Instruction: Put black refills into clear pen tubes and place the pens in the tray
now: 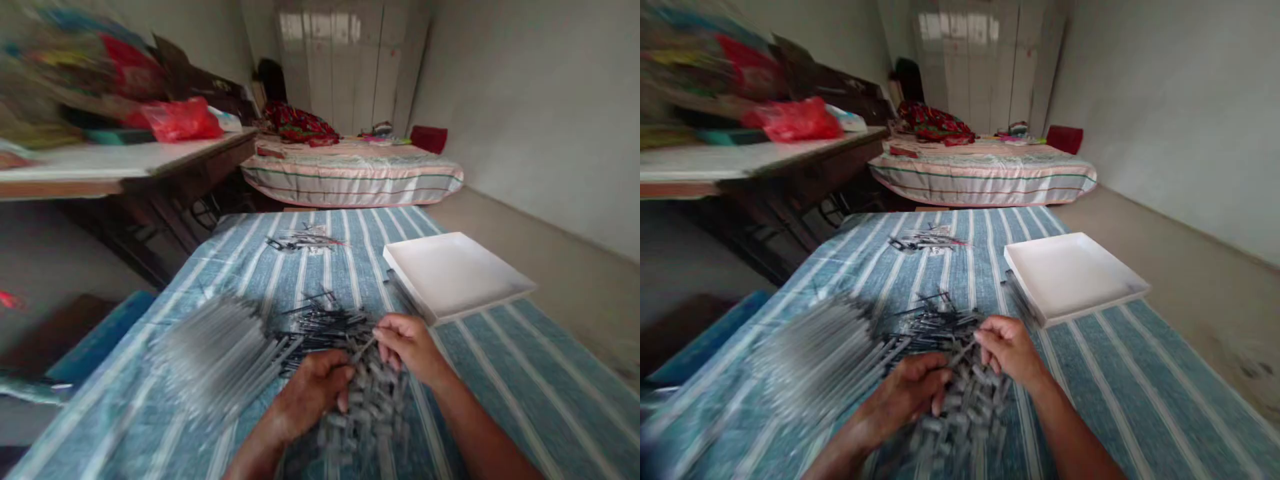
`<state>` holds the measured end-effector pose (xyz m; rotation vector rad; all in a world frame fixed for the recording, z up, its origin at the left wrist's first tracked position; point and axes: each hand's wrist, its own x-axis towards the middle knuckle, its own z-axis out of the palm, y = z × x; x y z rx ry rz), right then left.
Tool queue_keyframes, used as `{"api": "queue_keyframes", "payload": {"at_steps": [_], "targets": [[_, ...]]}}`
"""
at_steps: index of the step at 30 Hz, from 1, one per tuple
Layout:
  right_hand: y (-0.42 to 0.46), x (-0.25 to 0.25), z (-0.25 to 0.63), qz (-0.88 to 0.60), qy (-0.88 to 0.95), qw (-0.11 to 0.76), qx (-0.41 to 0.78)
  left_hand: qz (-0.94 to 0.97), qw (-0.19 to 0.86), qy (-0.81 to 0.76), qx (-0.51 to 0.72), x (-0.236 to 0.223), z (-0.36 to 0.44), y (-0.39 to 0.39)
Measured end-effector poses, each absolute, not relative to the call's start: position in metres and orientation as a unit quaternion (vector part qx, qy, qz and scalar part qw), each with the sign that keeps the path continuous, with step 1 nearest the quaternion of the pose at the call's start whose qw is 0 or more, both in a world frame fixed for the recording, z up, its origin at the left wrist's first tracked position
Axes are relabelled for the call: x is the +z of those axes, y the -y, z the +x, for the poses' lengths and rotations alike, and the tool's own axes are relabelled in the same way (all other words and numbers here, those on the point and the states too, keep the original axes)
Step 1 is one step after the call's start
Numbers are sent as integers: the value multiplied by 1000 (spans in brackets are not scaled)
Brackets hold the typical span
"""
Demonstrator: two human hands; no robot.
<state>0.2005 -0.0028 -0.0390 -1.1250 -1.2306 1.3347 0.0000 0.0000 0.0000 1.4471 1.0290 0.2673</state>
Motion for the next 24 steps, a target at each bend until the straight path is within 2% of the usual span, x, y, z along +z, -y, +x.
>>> {"api": "queue_keyframes", "payload": {"at_steps": [5,7,9,13,19,24], "targets": [[-9,-39,207,-500,350,622,490,682,509,-506,141,12,-19,-11],[-11,-39,206,-502,311,659,466,706,439,-529,171,11,-27,-15],[-12,-42,203,-506,301,672,449,701,419,-538,209,8,-32,-17],[-11,-51,193,-540,376,621,426,599,493,-541,326,7,-26,-16],[5,-39,185,-539,551,558,309,427,610,-437,505,19,7,-9],[24,-19,166,-442,688,436,377,355,646,-348,579,31,35,-10]]}}
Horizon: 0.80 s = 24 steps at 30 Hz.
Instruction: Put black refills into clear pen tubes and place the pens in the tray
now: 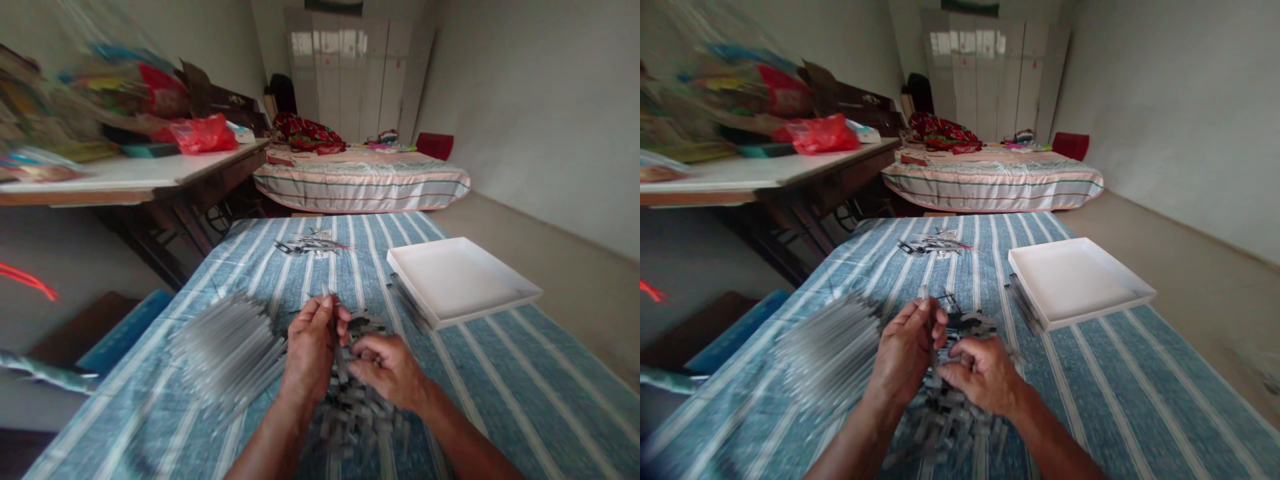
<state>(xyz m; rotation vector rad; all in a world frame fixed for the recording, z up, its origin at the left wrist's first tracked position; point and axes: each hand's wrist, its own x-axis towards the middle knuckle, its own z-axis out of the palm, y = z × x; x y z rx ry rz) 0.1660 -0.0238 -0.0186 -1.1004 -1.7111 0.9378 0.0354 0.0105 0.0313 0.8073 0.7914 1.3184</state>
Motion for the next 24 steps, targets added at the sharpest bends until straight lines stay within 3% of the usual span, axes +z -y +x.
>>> {"api": "queue_keyframes", "payload": {"at_steps": [6,11,14,16,19,24], "targets": [[27,-19,157,-417,640,362,535,286,660,-324,614,34,59,-10],[31,-13,159,-409,656,308,554,241,586,-366,682,46,48,-27],[38,-14,161,-388,723,255,511,219,435,-384,784,61,11,-53],[37,-17,164,-430,742,277,433,290,338,-418,792,67,-20,-66],[25,-23,173,-508,750,313,287,480,266,-554,626,61,-61,-70],[9,-32,187,-600,723,296,172,674,7,-694,253,28,-99,-49]]}}
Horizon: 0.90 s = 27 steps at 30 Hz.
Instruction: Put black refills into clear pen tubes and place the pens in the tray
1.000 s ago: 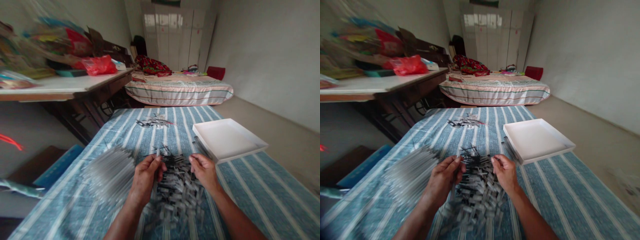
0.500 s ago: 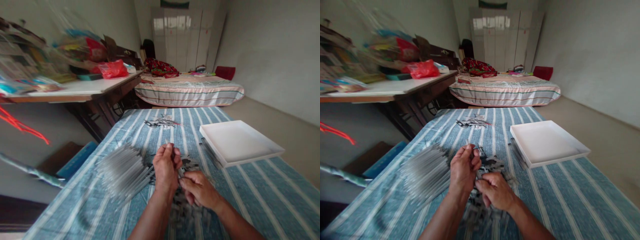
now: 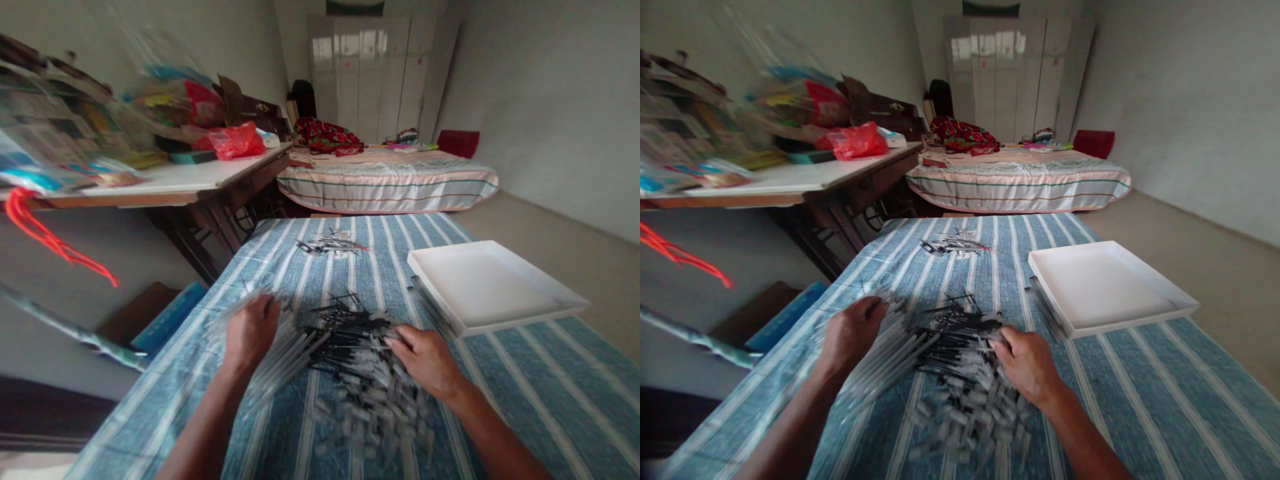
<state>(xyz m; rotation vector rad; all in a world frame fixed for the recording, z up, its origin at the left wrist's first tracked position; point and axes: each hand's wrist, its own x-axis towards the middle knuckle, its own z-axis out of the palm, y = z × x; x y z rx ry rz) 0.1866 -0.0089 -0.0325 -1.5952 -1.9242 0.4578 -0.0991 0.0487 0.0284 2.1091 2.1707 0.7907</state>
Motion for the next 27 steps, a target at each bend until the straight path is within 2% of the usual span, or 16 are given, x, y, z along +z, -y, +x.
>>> {"api": "queue_keyframes", "payload": {"at_steps": [4,10,13,15,18,21,23,27], "targets": [[10,-39,188,-620,709,284,180,703,-71,-693,145,8,-109,-39],[9,-38,181,-591,703,322,229,707,-89,-677,181,-1,-116,-40],[4,-36,188,-596,704,328,203,707,-74,-678,187,0,-117,-41],[-2,-34,198,-656,684,287,140,702,-73,-678,205,2,-114,-40],[-11,-31,213,-767,623,145,51,689,-54,-677,252,7,-101,-37],[-16,-31,221,-812,582,17,41,706,10,-640,304,11,-79,-35],[-16,-32,221,-816,576,-10,48,723,35,-606,329,12,-61,-34],[-15,-37,219,-827,560,-8,44,748,108,-545,363,8,-27,-28]]}}
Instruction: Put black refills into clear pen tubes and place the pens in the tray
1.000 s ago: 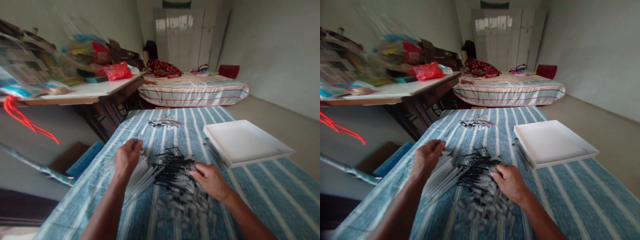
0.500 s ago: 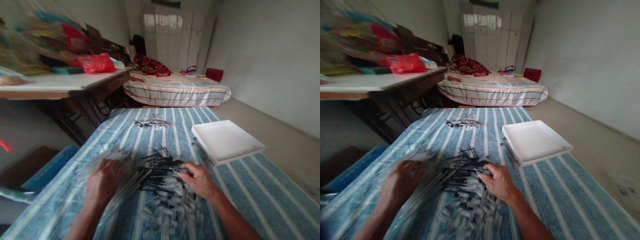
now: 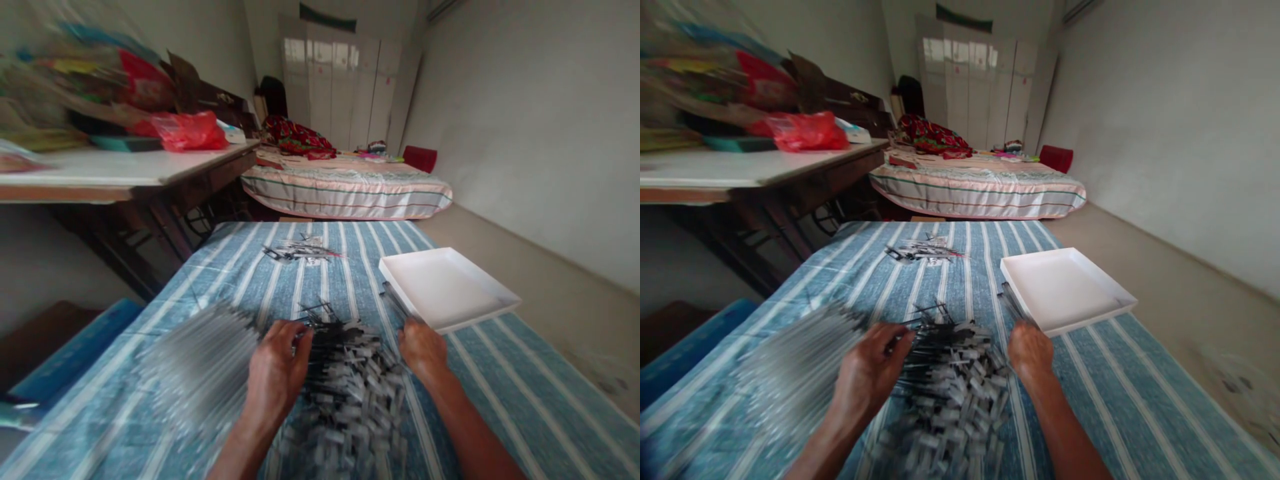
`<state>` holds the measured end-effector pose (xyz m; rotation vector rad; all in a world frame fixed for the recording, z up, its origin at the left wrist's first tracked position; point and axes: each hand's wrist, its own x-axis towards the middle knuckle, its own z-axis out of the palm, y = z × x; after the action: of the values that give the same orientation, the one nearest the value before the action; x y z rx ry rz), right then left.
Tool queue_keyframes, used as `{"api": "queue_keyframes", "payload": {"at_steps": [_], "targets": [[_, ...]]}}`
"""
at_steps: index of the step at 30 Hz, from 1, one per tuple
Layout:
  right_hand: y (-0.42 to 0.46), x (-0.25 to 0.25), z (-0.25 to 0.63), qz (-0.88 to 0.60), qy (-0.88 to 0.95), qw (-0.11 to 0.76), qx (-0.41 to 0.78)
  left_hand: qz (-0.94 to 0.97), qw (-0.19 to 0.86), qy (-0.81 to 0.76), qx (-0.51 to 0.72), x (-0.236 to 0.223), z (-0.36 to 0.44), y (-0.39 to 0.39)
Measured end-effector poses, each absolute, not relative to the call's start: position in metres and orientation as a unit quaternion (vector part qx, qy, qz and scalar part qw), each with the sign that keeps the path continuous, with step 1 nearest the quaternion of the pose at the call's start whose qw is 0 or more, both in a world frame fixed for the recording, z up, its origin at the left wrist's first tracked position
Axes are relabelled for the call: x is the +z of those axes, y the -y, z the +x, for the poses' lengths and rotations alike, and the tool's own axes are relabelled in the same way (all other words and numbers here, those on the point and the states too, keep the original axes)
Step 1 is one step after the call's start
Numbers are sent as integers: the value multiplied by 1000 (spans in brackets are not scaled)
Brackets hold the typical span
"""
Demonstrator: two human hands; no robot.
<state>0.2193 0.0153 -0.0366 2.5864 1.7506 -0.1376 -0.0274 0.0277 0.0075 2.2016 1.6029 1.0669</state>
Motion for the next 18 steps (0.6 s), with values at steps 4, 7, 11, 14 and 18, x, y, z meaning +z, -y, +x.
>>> {"api": "queue_keyframes", "payload": {"at_steps": [4,7,11,14,18], "targets": [[-15,-38,222,835,-548,9,-56,741,167,-529,377,-2,-12,-20],[-17,-39,225,839,-541,13,-57,735,193,-524,385,-10,-11,-17],[-18,-41,227,827,-561,15,-45,718,222,-521,404,-17,-12,-14],[-14,-40,226,809,-587,-8,-40,706,245,-521,413,-18,-11,-12],[-2,-32,214,721,-660,-183,-106,663,301,-526,440,-16,-11,-9]]}}
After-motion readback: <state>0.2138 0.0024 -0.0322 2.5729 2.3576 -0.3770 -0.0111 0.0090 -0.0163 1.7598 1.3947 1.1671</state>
